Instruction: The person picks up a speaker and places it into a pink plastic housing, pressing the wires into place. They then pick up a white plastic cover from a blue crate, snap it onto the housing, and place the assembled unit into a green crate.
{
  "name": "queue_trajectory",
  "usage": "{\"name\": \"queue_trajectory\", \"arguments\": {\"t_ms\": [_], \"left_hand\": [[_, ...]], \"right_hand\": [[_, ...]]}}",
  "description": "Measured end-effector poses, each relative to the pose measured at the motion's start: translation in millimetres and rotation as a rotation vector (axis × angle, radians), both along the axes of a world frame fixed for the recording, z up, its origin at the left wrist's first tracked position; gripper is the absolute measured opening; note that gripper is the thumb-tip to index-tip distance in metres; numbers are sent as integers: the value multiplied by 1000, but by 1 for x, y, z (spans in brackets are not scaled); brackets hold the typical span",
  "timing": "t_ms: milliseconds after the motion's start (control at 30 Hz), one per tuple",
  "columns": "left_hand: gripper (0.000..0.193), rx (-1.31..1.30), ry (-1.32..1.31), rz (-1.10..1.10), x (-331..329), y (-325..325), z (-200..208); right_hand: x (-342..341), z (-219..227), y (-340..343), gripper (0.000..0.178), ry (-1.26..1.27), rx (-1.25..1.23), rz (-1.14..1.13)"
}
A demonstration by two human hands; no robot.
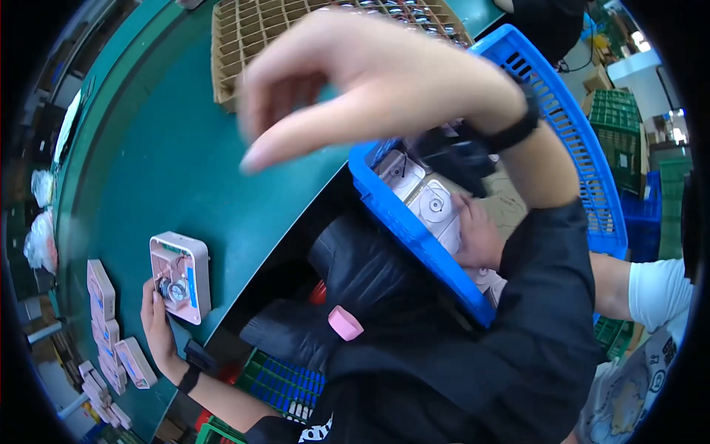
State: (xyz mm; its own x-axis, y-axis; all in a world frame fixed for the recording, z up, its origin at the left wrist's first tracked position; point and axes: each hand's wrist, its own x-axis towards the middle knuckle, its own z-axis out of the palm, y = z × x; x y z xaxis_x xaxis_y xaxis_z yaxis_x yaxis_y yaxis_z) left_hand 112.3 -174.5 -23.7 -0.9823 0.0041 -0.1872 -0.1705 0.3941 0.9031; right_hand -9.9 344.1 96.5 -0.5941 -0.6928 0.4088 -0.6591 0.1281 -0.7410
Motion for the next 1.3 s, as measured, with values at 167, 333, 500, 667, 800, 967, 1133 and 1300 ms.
{"name": "queue_trajectory", "arguments": {"t_ms": [167, 333, 500, 667, 800, 967, 1133, 1300], "left_hand": [[40, -327, 70, 63, 12, 19, 12], [47, -522, 214, 167, 35, 49, 15], [53, -646, 251, 245, 74, 71, 11], [56, -628, 294, 236, 100, 68, -15], [60, -773, 329, 198, 98, 69, -22], [61, -916, 336, 183, 100, 61, -33], [58, -935, 367, 192, 101, 62, -37], [58, -912, 365, 166, 95, 67, -33]], "right_hand": [[15, -4, 104, 32, -59, 396, -299], [27, -32, 140, 26, -282, 669, -320], [37, -42, 153, 27, -377, 751, -289], [59, -114, 177, 41, -571, 1048, -185], [108, -208, 169, 54, -559, 1191, -289], [154, -250, 127, 59, -205, 875, -669], [167, -247, 111, 55, -83, 856, -671], [177, -239, 137, 50, -463, 1480, -441]]}}
